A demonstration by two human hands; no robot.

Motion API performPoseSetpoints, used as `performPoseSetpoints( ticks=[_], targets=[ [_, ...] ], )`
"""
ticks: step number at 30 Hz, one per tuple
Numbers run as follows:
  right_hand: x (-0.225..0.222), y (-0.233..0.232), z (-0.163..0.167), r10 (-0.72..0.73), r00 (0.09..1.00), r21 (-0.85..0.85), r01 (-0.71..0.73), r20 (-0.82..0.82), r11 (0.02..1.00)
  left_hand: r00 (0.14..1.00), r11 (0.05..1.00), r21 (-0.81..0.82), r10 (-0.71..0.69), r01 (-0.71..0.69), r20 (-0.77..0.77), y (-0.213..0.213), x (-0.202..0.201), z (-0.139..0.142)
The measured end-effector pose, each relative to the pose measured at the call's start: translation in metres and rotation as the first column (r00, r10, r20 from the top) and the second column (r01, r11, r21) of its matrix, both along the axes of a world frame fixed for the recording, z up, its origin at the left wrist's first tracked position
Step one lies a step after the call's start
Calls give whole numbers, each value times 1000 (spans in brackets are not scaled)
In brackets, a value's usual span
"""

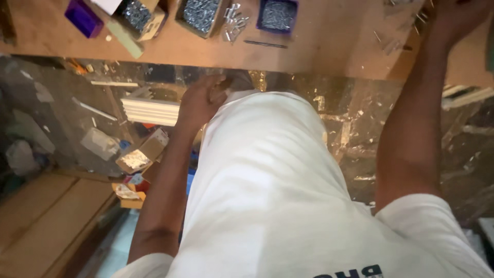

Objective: The person stands at a workbench and picks small metal screws from open cardboard boxes, placing them one at a time into a small purple container. Earlier, the person holds and turns over a red-headed hammer-like tool while moving around the workshop.

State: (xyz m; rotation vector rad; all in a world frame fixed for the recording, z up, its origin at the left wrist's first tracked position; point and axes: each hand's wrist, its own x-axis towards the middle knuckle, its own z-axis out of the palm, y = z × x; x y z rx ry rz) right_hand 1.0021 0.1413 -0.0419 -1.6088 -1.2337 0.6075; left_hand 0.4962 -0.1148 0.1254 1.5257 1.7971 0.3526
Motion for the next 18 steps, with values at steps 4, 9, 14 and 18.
performPoseSetpoints(
  ticks=[4, 9, 14, 18],
  targets=[
    [-2, 8, 1, 218, 857, 84, -202, -468, 976, 992, 993, -7, 120, -120, -39, -14, -7, -20],
    [-14, 19, 29, 335, 844, -56, -392, -418, 918, 928, 914, -156, 366, -374, -75, -67, -42, -80],
    [-41, 6, 133, 476, 868, -38, -485, -138, 874, 869, 789, -372, 404, -489, -286, -150, -96, -117],
    [-99, -33, 213, 495, 864, 225, -466, -93, 856, 834, 664, -509, 480, -548, -271, -189, -118, -133]
  ],
)
